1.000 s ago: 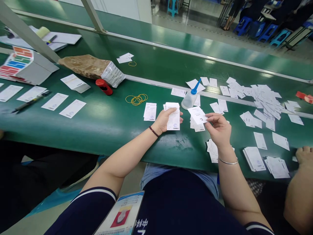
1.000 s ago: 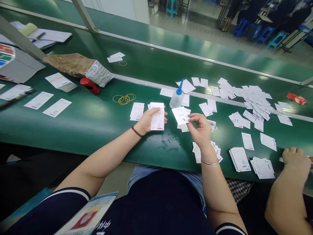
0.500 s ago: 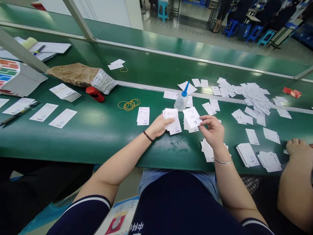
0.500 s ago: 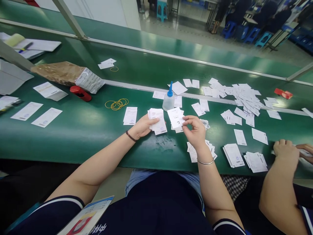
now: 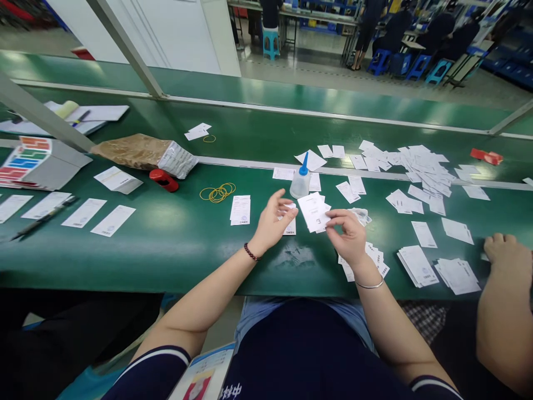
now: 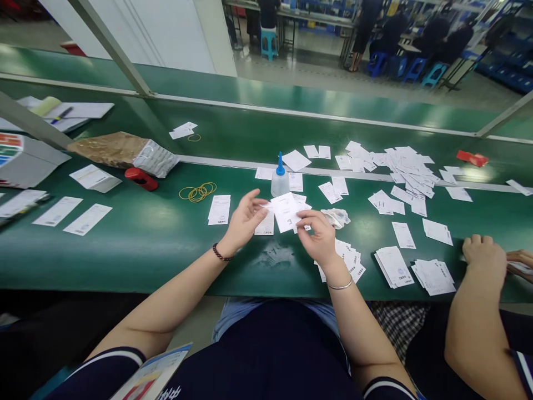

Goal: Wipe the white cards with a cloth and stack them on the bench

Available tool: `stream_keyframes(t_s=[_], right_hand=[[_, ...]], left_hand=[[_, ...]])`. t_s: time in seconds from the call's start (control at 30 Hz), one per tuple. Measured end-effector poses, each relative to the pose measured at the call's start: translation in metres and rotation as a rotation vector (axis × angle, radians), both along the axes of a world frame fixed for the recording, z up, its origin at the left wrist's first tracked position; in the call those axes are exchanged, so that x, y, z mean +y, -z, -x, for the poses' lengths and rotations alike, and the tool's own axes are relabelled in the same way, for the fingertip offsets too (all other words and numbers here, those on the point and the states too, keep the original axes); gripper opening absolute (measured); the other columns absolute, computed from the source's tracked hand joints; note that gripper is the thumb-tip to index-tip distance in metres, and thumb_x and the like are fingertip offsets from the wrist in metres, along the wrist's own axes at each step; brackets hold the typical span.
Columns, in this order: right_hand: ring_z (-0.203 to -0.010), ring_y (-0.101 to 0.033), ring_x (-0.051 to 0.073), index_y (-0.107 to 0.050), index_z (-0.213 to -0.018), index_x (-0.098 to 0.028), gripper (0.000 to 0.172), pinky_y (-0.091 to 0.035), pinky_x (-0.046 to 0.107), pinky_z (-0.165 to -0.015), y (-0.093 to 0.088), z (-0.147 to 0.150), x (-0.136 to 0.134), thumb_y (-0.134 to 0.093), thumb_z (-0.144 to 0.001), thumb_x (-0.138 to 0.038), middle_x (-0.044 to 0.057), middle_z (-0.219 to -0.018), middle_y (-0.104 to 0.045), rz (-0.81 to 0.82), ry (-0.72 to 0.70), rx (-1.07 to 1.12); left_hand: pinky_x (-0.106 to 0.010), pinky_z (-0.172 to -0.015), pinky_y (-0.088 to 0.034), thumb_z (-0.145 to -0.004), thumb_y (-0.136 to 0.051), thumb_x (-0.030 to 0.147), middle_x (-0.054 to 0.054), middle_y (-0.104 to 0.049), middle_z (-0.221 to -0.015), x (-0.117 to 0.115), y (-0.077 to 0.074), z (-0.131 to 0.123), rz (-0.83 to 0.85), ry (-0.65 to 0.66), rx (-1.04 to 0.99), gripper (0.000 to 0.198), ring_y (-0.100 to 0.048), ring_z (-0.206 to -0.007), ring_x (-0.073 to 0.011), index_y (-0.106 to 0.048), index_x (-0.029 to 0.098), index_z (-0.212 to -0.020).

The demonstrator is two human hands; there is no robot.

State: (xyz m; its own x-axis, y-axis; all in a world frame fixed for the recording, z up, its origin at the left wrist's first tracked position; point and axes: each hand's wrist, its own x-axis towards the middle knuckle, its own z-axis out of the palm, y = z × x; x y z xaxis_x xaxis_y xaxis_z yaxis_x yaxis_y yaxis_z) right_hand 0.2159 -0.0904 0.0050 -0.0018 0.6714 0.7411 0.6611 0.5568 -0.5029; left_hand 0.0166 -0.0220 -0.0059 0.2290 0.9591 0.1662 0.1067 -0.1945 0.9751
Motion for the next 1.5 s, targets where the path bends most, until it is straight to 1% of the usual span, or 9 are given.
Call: stream_keyframes(t_s=[0.17,0.33,0.53,0.7,0.83,1.0,1.13,1.3,1.5], right_hand=[[-0.097,-0.068,0.021,-0.063,-0.094,-0.025,0.015,-0.057,0.04,-0.084,0.0,-0.006,-0.008,-0.057,-0.084,-0.015,0.007,-0.106,-0.069,0.048,-0.09,-0.149],[-0.116,-0.054,0.034,-0.061,-0.114,-0.021,0.032,-0.047,0.055,-0.094,0.005,-0.063,0.011,-0.06,-0.083,-0.03,0.014,-0.12,-0.063,0.405,0.291,-0.372],[-0.093,-0.055,0.031,-0.067,-0.098,-0.016,0.023,-0.047,0.049,-0.08,0.027,-0.1,0.035,-0.048,-0.089,-0.023,0.016,-0.102,-0.064,0.578,0.374,-0.575],[-0.089,-0.055,0.025,-0.061,-0.091,-0.019,0.013,-0.047,0.042,-0.076,-0.011,-0.084,0.008,-0.048,-0.092,-0.024,0.009,-0.091,-0.061,0.243,0.354,-0.358],[-0.083,-0.057,0.02,-0.056,-0.096,-0.024,0.011,-0.046,0.035,-0.068,-0.045,-0.038,-0.039,-0.045,-0.096,-0.024,0.006,-0.091,-0.06,0.232,0.22,-0.345],[-0.07,-0.054,0.018,-0.058,-0.095,-0.021,0.013,-0.038,0.031,-0.05,-0.002,0.015,-0.063,-0.045,-0.097,-0.02,0.007,-0.09,-0.06,0.378,0.01,-0.519],[-0.072,-0.049,0.02,-0.062,-0.084,-0.02,0.015,-0.041,0.033,-0.058,0.034,0.024,-0.065,-0.051,-0.092,-0.014,0.007,-0.083,-0.059,0.311,-0.059,-0.67],[-0.077,-0.048,0.021,-0.063,-0.085,-0.02,0.021,-0.047,0.033,-0.069,0.036,0.02,-0.059,-0.048,-0.089,-0.005,0.007,-0.085,-0.06,0.341,-0.184,-0.631],[-0.077,-0.047,0.022,-0.062,-0.086,-0.02,0.016,-0.048,0.036,-0.068,0.038,0.021,-0.054,-0.05,-0.091,-0.01,0.008,-0.082,-0.058,0.276,-0.089,-0.558]], left_hand=[[-0.031,-0.083,-0.053,-0.075,-0.072,0.029,-0.011,-0.066,-0.113,-0.036,-0.019,-0.013,0.239,0.129,-0.332,0.059,-0.066,-0.099,-0.0186,-0.044,0.017,-0.125],[-0.03,-0.08,-0.054,-0.075,-0.072,0.023,-0.007,-0.069,-0.099,-0.062,-0.017,-0.005,0.309,0.127,-0.263,0.059,-0.066,-0.092,-0.0169,-0.043,0.019,-0.126],[-0.029,-0.073,-0.054,-0.082,-0.063,0.027,-0.005,-0.068,-0.093,-0.101,0.005,-0.005,0.328,0.187,-0.051,0.049,-0.065,-0.08,-0.0148,-0.045,0.019,-0.127],[-0.037,-0.081,-0.054,-0.084,-0.06,0.021,-0.009,-0.066,-0.109,-0.123,0.022,0.001,0.007,0.084,0.385,0.052,-0.065,-0.087,-0.0182,-0.046,0.022,-0.134],[-0.048,-0.096,-0.049,-0.085,-0.063,0.021,-0.015,-0.059,-0.125,-0.142,0.03,0.014,-0.412,-0.082,0.605,0.038,-0.057,-0.115,-0.0283,-0.055,0.02,-0.122],[-0.044,-0.098,-0.048,-0.089,-0.06,0.022,-0.012,-0.066,-0.12,-0.162,0.041,0.021,-0.611,0.16,0.679,0.031,-0.059,-0.118,-0.027,-0.058,0.018,-0.119],[-0.044,-0.103,-0.044,-0.09,-0.057,0.02,-0.012,-0.067,-0.122,-0.165,0.048,0.019,-0.666,0.186,0.736,0.03,-0.057,-0.124,-0.0275,-0.059,0.014,-0.12],[-0.044,-0.102,-0.045,-0.089,-0.056,0.017,-0.011,-0.069,-0.118,-0.161,0.05,0.017,-0.707,0.153,0.718,0.024,-0.06,-0.122,-0.027,-0.063,0.015,-0.113],[-0.043,-0.1,-0.046,-0.089,-0.056,0.016,-0.011,-0.071,-0.115,-0.161,0.048,0.014,-0.694,0.13,0.702,0.02,-0.062,-0.118,-0.0267,-0.065,0.015,-0.107]])
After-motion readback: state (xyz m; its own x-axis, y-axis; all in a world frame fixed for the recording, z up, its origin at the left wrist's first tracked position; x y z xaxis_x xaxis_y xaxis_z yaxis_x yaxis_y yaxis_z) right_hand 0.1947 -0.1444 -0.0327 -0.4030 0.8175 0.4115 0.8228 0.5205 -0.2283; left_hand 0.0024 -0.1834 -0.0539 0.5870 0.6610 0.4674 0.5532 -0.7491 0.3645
